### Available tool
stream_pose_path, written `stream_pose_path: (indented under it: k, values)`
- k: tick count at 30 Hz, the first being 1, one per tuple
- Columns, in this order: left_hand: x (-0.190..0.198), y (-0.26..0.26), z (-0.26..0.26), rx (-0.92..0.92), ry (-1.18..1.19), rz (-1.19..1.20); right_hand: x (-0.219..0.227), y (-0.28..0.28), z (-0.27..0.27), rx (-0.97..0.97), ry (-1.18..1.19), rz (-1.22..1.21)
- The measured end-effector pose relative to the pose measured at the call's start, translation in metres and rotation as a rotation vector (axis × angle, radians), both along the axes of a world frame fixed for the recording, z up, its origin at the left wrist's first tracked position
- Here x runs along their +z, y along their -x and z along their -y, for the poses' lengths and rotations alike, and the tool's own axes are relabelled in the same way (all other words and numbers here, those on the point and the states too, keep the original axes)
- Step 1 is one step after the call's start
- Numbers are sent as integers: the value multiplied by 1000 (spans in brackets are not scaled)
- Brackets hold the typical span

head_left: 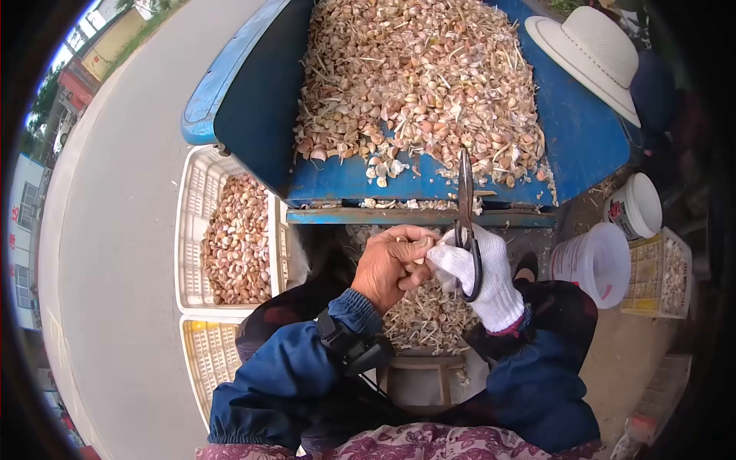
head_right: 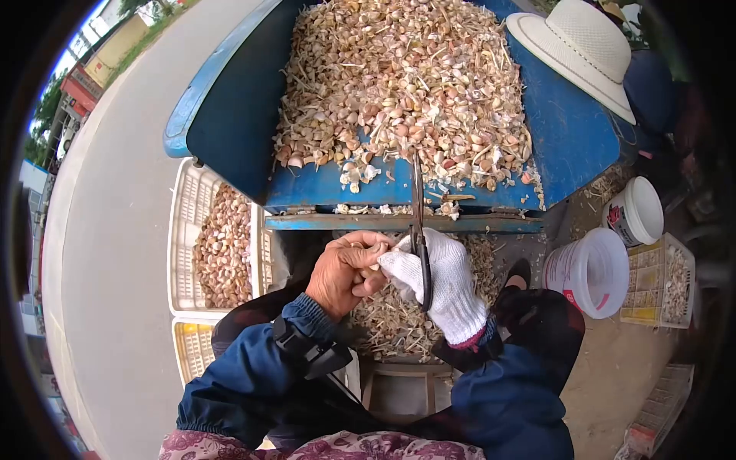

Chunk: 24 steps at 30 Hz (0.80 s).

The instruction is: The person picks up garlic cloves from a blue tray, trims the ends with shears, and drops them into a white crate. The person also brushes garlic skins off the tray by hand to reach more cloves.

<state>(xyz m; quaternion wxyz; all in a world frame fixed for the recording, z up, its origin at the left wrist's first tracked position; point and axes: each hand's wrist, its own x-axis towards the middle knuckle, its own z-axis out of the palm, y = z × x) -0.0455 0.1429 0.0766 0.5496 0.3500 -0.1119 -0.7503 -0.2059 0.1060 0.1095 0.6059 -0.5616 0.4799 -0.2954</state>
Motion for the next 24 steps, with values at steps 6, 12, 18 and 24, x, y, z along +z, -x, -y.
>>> stream_pose_path:
  k: [6,12,18,24]
  values:
    - [-31,-60,-9,300,-158,-87,32,-98,-28,-190,469,28]
    - [-16,-68,1,203,-103,-6,49,-209,-39,221,978,-138]
    - [15,-66,-2,760,-143,-158,52,-158,-12,171,979,-127]
    - [60,-137,-67,849,69,450,64,-37,22,-127,294,-75]
